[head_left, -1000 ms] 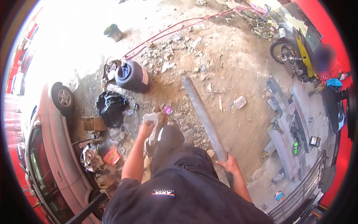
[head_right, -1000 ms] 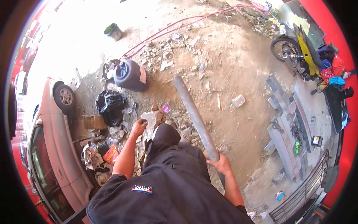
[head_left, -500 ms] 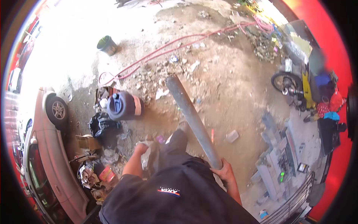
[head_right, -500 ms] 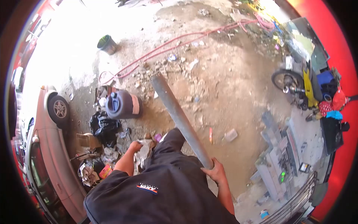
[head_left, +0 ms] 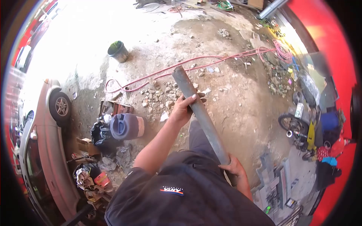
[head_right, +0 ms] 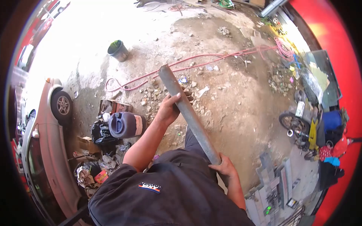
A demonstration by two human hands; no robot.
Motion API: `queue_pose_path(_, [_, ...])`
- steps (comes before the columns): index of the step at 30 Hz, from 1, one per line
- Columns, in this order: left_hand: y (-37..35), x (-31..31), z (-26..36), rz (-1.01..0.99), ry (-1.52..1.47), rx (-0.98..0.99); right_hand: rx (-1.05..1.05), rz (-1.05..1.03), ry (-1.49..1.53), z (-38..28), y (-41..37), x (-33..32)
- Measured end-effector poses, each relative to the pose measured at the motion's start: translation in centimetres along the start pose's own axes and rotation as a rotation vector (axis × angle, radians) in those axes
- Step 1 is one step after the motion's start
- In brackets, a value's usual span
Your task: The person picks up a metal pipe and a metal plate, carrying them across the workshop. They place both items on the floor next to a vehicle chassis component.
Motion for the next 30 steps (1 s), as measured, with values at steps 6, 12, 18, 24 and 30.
queue_pose_path(6, [10.5,1.1,4.2,0.004,-0.123,0.106,0.146,-0.428,0.102,-4.8,14.0,-6.1])
queue_pose_path(12, [17.3,2.8,10.5,0.038,-0.009,0.245,0.297,-0.718,0.072,-13.6,26.5,-11.2])
queue_pose_path(18, [26.4,0.3,15.7,0.005,-0.103,0.352,0.132,-0.622,-0.050,-24.0,37.6,-12.1])
queue_pose_path(24, [41.3,-1.4,21.8,-0.129,-0.170,0.336,0.153,-0.577,0.124,-30.1,51.6,-11.6])
queue_pose_path(30, [57.7,1.6,28.5,-0.063,-0.148,0.219,0.158,-0.458,0.133,-38.7,62.6,-13.1])
Point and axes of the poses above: each hand's wrist, its own y-axis towards the middle knuckle, its own x-axis out of the palm, z = x × y, the point moved 4 cm from there along y, towards the middle knuckle, and after that the axes turned 9 degrees about z, right-handed, at the moved point
